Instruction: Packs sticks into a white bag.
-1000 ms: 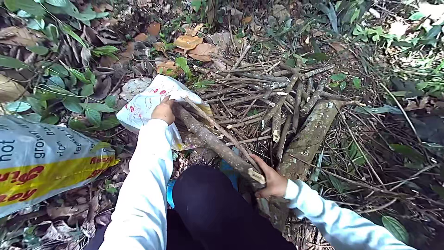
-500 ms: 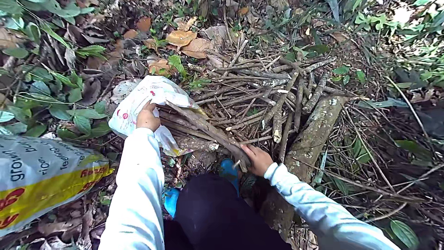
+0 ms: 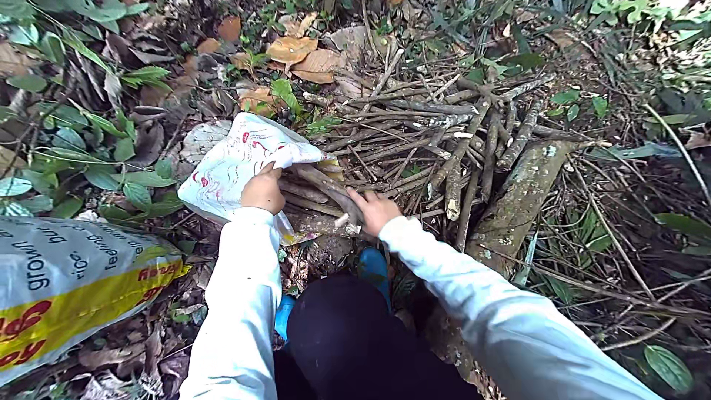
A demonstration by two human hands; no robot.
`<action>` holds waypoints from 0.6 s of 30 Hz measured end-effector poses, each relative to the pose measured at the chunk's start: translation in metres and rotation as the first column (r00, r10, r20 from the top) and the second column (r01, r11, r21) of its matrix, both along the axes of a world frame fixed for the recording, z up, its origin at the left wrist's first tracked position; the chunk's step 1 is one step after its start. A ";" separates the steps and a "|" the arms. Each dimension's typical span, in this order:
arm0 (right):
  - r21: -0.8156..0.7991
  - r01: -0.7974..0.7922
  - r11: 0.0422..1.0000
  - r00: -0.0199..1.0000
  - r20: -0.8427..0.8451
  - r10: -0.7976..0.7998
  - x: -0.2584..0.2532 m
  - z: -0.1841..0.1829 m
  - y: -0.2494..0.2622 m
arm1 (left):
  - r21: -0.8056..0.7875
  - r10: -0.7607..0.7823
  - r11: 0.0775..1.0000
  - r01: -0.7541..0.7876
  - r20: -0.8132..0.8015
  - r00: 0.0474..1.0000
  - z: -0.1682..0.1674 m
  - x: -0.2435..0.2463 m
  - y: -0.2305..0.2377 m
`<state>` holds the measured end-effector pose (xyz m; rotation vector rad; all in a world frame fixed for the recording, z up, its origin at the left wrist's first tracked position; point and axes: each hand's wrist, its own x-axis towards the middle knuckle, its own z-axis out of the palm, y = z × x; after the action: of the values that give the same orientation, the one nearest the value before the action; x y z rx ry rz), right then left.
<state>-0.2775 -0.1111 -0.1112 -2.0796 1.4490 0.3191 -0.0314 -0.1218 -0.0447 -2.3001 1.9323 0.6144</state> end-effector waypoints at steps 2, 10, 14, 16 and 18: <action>-0.062 0.029 0.998 0.999 0.023 -0.027 0.033 -0.011 -0.020 | 0.023 -0.007 1.000 0.007 0.027 1.000 -0.006 -0.001 0.000; 0.033 0.121 0.992 0.992 0.031 -0.122 0.069 0.016 -0.024 | -0.014 0.020 1.000 -0.020 0.022 1.000 -0.028 0.000 0.000; 0.081 0.067 0.994 0.990 0.121 -0.077 0.082 0.014 -0.013 | -0.039 -0.014 0.999 0.014 0.015 1.000 -0.030 0.001 -0.002; 0.115 -0.039 0.993 0.986 0.164 0.020 0.077 0.020 -0.011 | -0.036 -0.020 0.999 0.020 0.000 1.000 -0.029 0.001 -0.002; 0.156 -0.056 0.986 0.968 0.250 0.016 0.054 0.028 -0.012 | -0.030 -0.018 0.999 0.017 -0.009 1.000 -0.029 -0.001 -0.001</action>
<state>-0.2235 -0.1236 -0.0832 -1.9389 1.1977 0.1762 -0.0324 -0.1233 -0.0741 -2.2993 1.9769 0.5999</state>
